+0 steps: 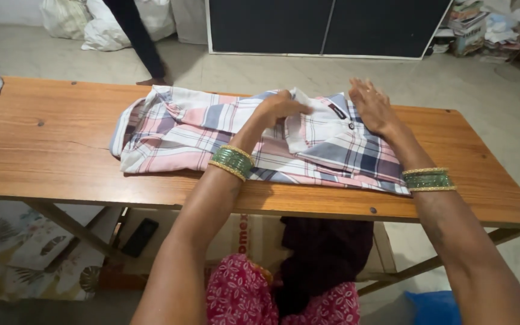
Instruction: The person lays a plaid shirt flat on a wooden table, folds the sleeves and sides inward, then folds it into a compact rectangle and fastens its buttons. They set the folded shirt aside, spread out a dark purple shirt, fold it the same way, and begin fastening its buttons.
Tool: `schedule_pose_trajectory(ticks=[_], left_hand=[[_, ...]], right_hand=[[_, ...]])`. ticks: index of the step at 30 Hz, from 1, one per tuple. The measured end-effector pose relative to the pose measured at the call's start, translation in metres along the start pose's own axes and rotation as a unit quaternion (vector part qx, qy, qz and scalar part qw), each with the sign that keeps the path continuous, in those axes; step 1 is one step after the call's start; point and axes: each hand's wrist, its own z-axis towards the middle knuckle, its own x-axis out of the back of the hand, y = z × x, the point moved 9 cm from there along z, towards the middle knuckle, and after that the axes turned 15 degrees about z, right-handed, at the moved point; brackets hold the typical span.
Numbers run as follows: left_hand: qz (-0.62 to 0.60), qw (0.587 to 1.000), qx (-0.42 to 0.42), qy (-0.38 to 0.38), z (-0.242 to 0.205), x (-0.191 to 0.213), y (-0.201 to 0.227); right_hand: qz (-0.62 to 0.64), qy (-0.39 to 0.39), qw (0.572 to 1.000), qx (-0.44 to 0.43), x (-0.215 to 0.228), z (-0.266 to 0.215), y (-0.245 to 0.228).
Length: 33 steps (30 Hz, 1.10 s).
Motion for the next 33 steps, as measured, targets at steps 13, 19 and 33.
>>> schedule_pose_trajectory(ticks=[13,19,33], left_hand=[[0.419,0.829,-0.298,0.221,0.016,-0.063,0.062],[0.43,0.89,-0.14,0.053,0.007,-0.073,0.032],[0.397,0.907,0.058,0.128,0.028,0.009,-0.051]], right_hand=[[0.072,-0.104,0.986,0.111,-0.028,-0.006,-0.028],[0.043,-0.066,0.995,0.067,-0.03,0.003,-0.011],[-0.07,-0.067,0.995,0.008,-0.044,0.019,0.019]])
